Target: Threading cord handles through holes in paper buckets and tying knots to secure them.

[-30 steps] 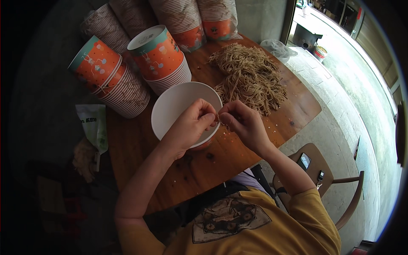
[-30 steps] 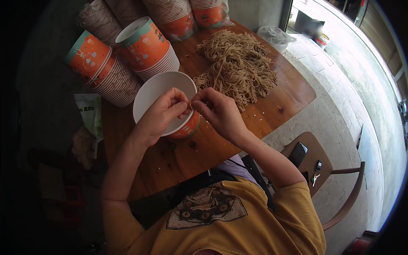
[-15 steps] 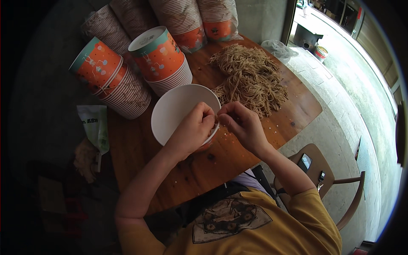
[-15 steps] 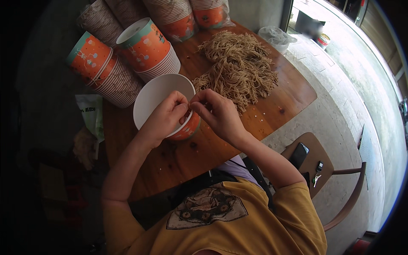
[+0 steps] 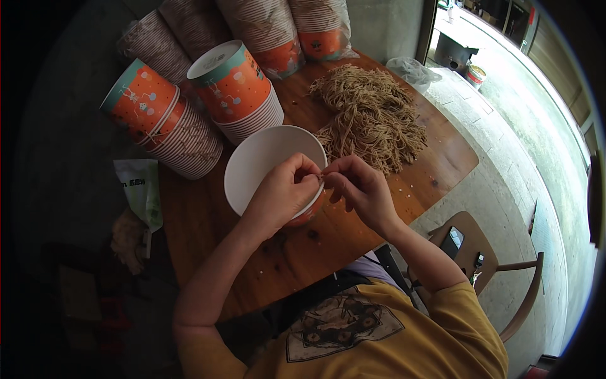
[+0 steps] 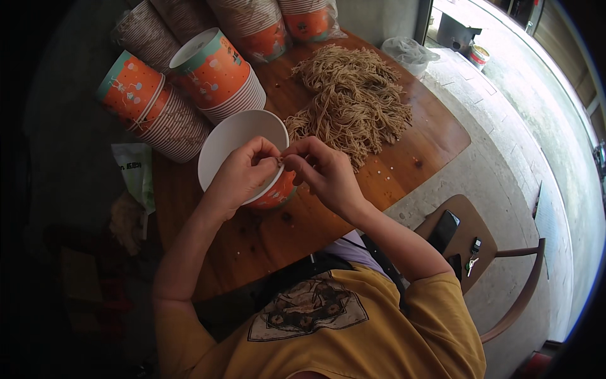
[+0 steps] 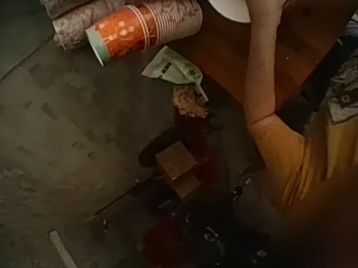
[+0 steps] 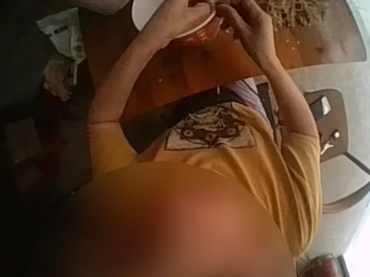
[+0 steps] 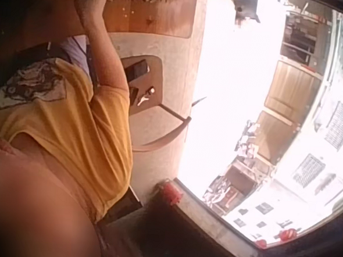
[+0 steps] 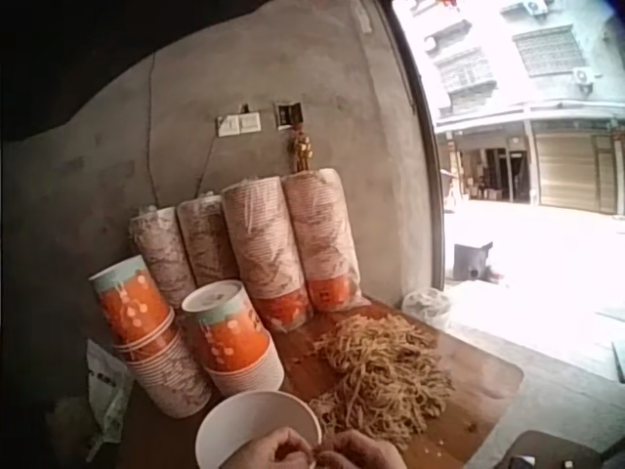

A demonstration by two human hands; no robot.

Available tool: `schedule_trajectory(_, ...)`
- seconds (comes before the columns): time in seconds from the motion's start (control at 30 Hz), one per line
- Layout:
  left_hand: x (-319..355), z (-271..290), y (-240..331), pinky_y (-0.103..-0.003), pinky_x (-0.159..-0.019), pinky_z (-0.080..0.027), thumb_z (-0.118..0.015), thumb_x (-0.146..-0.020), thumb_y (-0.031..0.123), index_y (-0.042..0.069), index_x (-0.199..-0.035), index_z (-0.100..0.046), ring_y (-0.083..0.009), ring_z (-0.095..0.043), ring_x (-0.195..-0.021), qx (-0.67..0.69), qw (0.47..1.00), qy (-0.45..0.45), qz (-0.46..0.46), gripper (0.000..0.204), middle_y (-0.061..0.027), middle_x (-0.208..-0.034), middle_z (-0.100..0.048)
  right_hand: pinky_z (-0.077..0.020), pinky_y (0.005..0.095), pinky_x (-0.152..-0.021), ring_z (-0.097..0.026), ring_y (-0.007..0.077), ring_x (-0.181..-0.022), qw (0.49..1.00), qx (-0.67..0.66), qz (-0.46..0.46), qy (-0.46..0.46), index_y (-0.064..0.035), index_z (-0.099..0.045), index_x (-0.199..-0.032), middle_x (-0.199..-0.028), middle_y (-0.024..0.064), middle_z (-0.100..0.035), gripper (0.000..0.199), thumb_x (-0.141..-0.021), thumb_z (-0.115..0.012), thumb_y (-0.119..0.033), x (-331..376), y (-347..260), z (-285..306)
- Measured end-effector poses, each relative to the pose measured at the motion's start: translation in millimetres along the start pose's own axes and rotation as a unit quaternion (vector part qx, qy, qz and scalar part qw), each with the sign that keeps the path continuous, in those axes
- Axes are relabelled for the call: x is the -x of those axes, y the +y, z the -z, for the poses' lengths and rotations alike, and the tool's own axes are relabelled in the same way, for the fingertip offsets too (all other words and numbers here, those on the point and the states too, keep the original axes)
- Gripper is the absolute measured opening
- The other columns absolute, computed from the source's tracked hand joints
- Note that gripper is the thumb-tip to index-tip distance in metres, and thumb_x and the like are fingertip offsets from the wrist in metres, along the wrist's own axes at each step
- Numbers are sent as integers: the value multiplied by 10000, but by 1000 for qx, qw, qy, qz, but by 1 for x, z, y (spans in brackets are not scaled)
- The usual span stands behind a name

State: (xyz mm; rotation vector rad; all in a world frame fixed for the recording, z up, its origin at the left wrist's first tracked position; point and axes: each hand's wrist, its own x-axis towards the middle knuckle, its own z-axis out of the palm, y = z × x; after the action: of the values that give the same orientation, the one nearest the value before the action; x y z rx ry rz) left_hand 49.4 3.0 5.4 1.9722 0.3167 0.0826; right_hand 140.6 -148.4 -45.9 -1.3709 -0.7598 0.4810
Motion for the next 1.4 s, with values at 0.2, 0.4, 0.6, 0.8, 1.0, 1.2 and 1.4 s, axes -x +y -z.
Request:
schedule_trajectory(0.2, -2, 3, 2, -189, -684, -425, -548, -890, 79, 42, -961, -579, -36, -499, -751, 100, 994, -15, 47, 86, 14, -876, -577, -441, 182, -474, -607, 48, -647, 999, -44, -21, -2, -32, -588, -992, -792, 7, -656, 143, -941, -570, -164, 4, 1, 0)
schedule_trajectory(0.4, -3, 0, 1, -189, -688, -423, -545, -896, 78, 44, -956, -583, -38, -490, -746, 108, 993, -23, 36, 79, 11, -861, -577, -441, 189, -476, -587, 48, -629, 998, -48, -26, -11, -31, -542, -997, -799, 15, -662, 155, -967, -523, -182, 3, 2, 1)
schedule_trajectory(0.6, -3, 2, 1, -179, -655, -412, -543, -898, 75, 44, -949, -560, -34, -487, -723, 188, 981, -19, 41, 62, 17, -839, -563, -450, 207, -490, -583, 60, -623, 999, -13, -30, -25, -41, -517, -992, -782, 22, -657, 141, -972, -509, -181, 6, 4, -1)
schedule_trajectory(0.8, -2, -3, 1, -230, -757, -461, -542, -902, 70, 33, -952, -539, -69, -542, -807, 148, 989, 1, 1, 63, -1, -875, -565, -431, 177, -499, -571, 49, -653, 998, 8, -32, -46, -62, -475, -1016, -808, 19, -624, 143, -995, -464, -202, 6, 3, -1)
schedule_trajectory(1.0, -6, -2, -3, -225, -750, -458, -574, -909, 105, 49, -930, -537, -60, -534, -805, 141, 990, 13, -25, 71, 9, -870, -563, -440, 198, -513, -569, 66, -645, 997, 46, 23, -51, -47, -461, -1001, -767, 21, -599, 123, -996, -441, -168, 12, 9, -2)
schedule_trajectory(1.2, -5, -2, 0, -174, -614, -384, -588, -894, 120, 80, -899, -548, -28, -440, -651, 157, 987, 33, -4, 57, 38, -771, -537, -455, 238, -549, -559, 91, -624, 992, 103, 62, -27, -34, -454, -988, -733, 24, -574, 103, -977, -441, -136, 20, 13, -2)
schedule_trajectory(1.4, -2, -3, 0, -183, -636, -398, -594, -896, 141, 72, -921, -576, -25, -494, -714, 159, 986, 44, 18, 75, 24, -807, -571, -442, 235, -554, -544, 83, -617, 964, 216, 154, 10, -37, -464, -976, -724, 23, -559, 82, -961, -472, -118, 26, 5, -3)
